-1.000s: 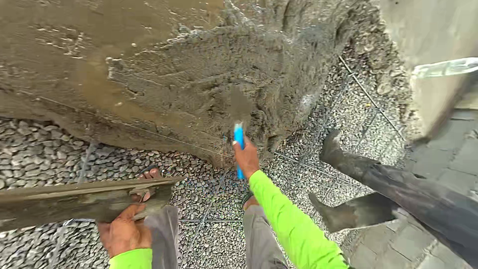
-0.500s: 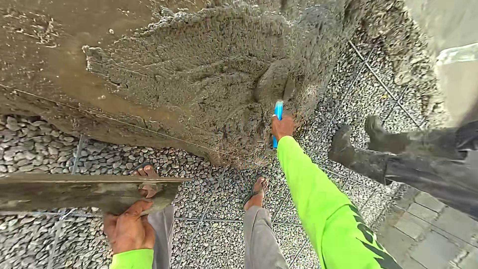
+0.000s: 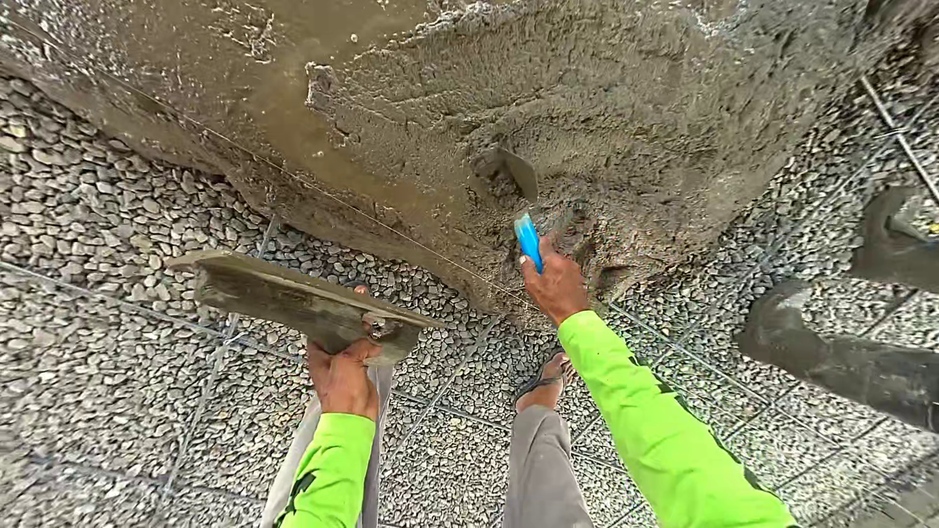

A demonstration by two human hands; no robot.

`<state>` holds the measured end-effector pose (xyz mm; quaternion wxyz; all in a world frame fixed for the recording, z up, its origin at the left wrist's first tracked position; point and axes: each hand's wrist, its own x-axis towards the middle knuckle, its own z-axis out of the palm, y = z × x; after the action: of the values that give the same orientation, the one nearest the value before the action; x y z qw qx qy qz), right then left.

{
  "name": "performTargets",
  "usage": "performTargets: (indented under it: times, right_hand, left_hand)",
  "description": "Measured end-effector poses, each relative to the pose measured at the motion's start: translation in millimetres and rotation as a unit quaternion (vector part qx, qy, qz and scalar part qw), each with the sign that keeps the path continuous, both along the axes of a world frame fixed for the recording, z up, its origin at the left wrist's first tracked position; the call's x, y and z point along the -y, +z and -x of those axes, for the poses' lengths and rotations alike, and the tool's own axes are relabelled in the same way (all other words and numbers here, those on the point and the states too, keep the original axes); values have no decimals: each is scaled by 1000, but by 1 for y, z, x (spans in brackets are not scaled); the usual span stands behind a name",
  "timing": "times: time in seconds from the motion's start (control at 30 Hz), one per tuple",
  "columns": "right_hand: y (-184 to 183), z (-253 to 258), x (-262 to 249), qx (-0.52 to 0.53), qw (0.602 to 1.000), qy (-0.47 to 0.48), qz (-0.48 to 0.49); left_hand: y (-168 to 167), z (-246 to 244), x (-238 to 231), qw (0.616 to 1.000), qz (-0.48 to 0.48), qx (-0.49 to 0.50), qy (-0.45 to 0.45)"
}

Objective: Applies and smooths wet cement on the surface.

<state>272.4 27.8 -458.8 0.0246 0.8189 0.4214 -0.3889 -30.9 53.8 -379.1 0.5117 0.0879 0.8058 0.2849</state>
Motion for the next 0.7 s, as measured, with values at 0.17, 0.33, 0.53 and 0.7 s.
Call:
performTargets:
  times: [0.17,0.33,0.53,0.7]
  right_hand:
    - [16,22,1,-11,999,32,21]
    - [38,76,-19,0,990,-98,103]
    - [40,131,-67,-13,985,-121,124]
    - [45,147,-94,-51,993,-48,90]
  left_hand:
    - [1,-4,-1,1000,-3,2,9]
    - [0,-2,-1,1000,-8,14,11]
    - [-1,3,-6,999,-4,14,40]
    - [0,5,-12,999,-4,18,50]
